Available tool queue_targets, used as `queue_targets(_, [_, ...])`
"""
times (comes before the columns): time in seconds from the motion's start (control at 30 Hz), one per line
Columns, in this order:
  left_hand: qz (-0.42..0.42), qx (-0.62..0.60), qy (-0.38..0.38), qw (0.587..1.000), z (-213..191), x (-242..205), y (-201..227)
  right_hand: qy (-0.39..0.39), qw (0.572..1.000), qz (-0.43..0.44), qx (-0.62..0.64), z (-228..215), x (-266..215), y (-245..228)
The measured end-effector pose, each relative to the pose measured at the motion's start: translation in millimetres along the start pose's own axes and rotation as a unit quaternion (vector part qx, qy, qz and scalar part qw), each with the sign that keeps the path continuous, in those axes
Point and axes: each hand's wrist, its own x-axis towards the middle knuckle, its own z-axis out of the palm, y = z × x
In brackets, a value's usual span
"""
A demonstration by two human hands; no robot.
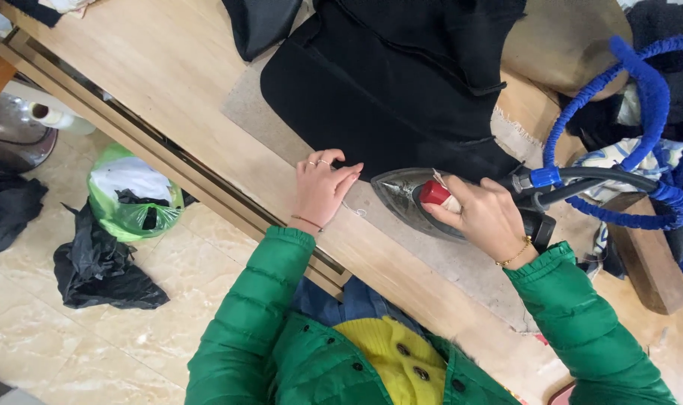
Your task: The person irons a black garment on a wooden table using a steam iron. They smooth the fabric, press seams, and use a patterned cloth to protect the material while ironing.
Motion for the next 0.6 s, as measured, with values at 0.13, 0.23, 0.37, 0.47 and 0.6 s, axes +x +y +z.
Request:
queue_targets(0.13, [-0.046, -0.043, 0.02, 0.998, -0.7, 7.4, 5.4, -0.004, 1.0, -0.01, -0.009, 0.0, -0.9, 2.2])
queue_targets(0.23, [-0.078, -0.086, 0.006, 0.993, 0.7, 8.4, 4.5, -0.002, 1.0, -0.006, 0.002, -5.2, -1.1, -1.6])
queue_targets(0.37, [-0.11, -0.093, -0.015, 0.99, -3.7, 15.7, 6.3, 0.005, 1.0, -0.017, 0.02, -6.3, 6.6, -8.6])
queue_targets(0.47, [-0.108, -0.128, -0.032, 0.985, -5.1, 18.5, -3.5, 0.008, 0.999, -0.025, 0.023, 0.0, 13.6, -11.8])
queue_targets(0.6, [-0.092, -0.188, -0.055, 0.976, -3.3, 24.1, -24.3, 0.004, 0.999, -0.025, 0.021, 1.0, 21.3, -16.8])
